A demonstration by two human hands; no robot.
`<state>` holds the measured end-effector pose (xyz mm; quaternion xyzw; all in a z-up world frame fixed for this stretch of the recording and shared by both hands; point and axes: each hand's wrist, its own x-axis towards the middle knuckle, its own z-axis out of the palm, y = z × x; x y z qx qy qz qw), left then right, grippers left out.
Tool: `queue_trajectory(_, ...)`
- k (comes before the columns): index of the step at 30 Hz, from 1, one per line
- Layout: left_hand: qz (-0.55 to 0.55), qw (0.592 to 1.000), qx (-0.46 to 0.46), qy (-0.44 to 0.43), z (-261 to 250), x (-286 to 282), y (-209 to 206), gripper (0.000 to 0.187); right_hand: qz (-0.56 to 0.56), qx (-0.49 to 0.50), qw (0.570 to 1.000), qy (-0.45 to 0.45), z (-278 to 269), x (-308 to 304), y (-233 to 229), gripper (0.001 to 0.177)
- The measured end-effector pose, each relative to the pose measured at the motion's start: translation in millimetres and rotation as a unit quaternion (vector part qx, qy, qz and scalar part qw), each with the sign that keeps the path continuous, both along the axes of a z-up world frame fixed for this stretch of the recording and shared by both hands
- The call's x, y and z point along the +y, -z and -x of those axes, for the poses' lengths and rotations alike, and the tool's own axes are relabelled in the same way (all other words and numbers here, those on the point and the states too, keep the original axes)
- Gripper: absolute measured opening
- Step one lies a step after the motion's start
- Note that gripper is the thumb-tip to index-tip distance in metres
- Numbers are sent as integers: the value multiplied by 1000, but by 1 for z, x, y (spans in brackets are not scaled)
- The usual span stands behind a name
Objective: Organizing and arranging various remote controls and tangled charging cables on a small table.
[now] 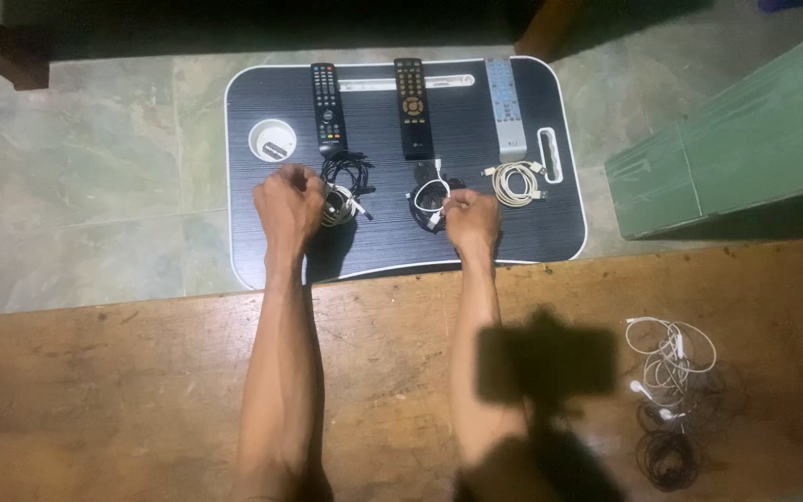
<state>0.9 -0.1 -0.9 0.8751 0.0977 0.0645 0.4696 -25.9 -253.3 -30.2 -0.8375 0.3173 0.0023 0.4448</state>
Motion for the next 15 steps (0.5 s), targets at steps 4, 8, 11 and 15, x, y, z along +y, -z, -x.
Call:
queue_trajectory(4,0,1000,-14,9,1,0,2,15,-1,21,1000,8,2,4,-12,14)
queue_trajectory(8,-9,1000,-22,1,2,-2,0,15,8,5,1000,-2,1,-1,-1,14)
queue_trajectory(11,-14,999,-33,-3,3,-2,-1,15,22,-9,1000,-15,-1,-5,10,13)
queue_trajectory(15,-11,1000,-29,0,2,-2,2,17,37,-10,999,-17,-3,-7,15,16)
